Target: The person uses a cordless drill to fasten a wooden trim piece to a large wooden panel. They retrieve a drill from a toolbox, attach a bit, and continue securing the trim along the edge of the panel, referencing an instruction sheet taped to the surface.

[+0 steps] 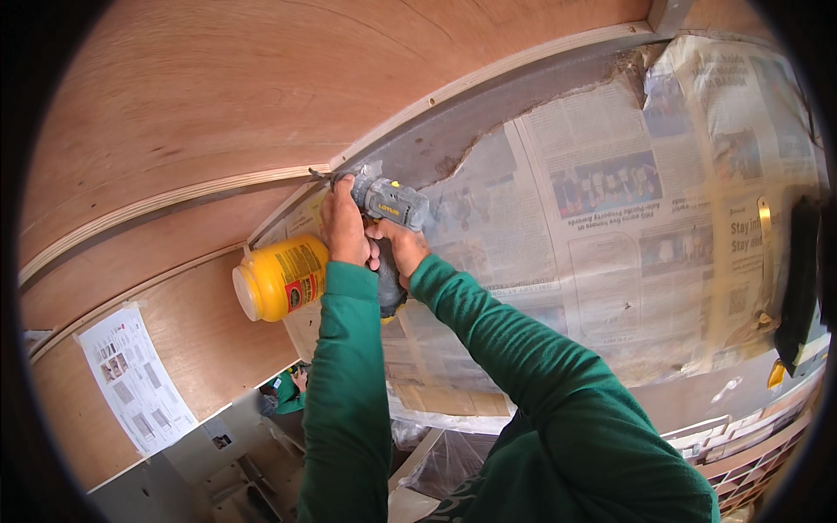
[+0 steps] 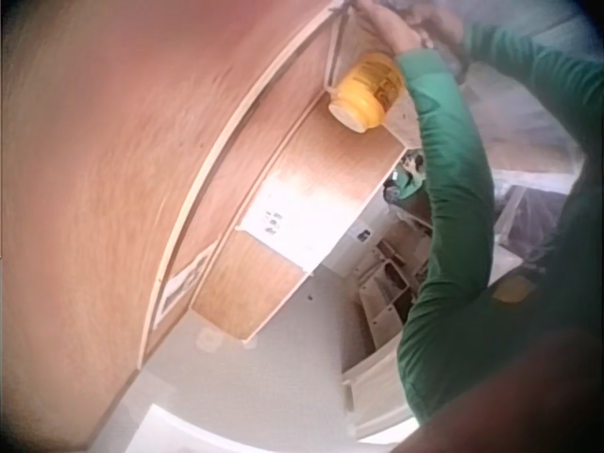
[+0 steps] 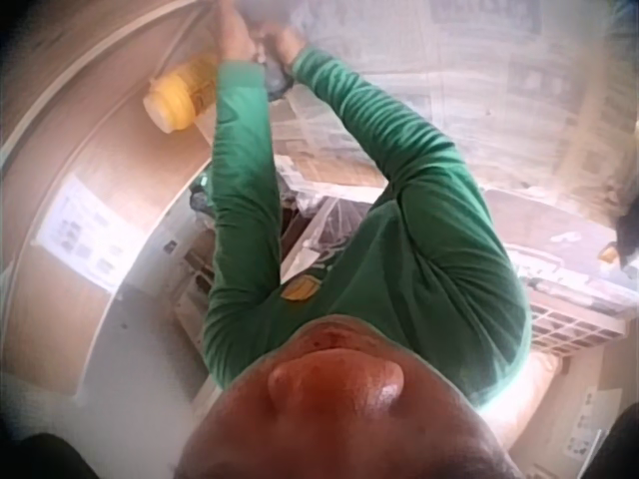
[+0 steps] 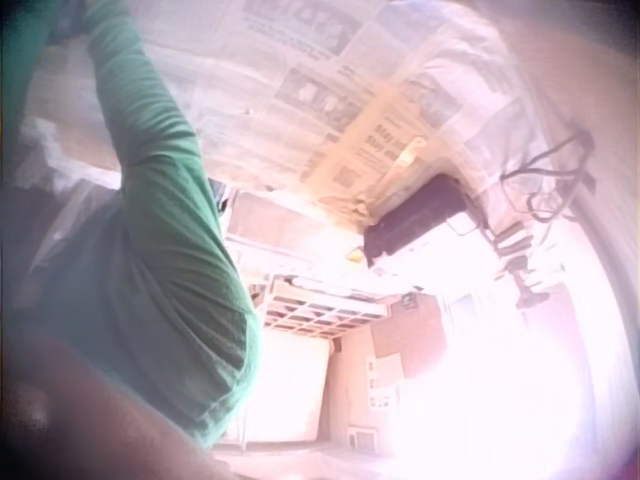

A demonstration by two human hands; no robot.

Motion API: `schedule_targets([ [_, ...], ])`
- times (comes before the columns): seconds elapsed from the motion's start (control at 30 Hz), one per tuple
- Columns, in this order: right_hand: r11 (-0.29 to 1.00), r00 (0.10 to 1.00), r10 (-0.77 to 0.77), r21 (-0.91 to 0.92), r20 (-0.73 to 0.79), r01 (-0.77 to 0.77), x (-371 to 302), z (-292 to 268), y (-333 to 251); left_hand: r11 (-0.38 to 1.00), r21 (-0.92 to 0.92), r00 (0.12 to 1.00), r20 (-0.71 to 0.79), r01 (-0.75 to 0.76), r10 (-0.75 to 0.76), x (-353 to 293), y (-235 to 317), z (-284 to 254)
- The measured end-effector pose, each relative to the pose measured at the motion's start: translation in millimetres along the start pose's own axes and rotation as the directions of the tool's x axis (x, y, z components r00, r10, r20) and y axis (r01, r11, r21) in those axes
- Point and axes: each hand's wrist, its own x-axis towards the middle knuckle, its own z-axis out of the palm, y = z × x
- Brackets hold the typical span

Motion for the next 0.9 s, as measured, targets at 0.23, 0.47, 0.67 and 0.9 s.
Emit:
schedule_targets([
  [0.23, 0.995, 0.997, -0.072, -0.068, 0.006, 0.073, 2.8, -0.4, 0.3, 0.988, -0.155, 0.994, 0.099, -0.022, 0.037, 14.4, -8.1, -8.6],
  [0.47, 0.992, 0.992, 0.116, 0.044, 0.052, -0.119, 3.9, -4.7, -16.5, 0.991, 0.133, 0.983, 0.182, -0.011, -0.014, -10.4, 12.6, -4.4],
  [0.67, 0.994, 0.991, 0.105, -0.006, 0.079, -0.105, 9.1, -10.4, -10.3, 0.994, 0.11, 0.978, 0.208, -0.011, -0.012, -19.7, 7.4, -7.0],
  [0.9, 0.996, 0.998, -0.001, -0.083, 0.07, 0.007, 10.9, -9.7, -6.5, 1.0, 0.02, 0.972, 0.234, -0.023, 0.018, -15.1, 2.3, -10.5],
])
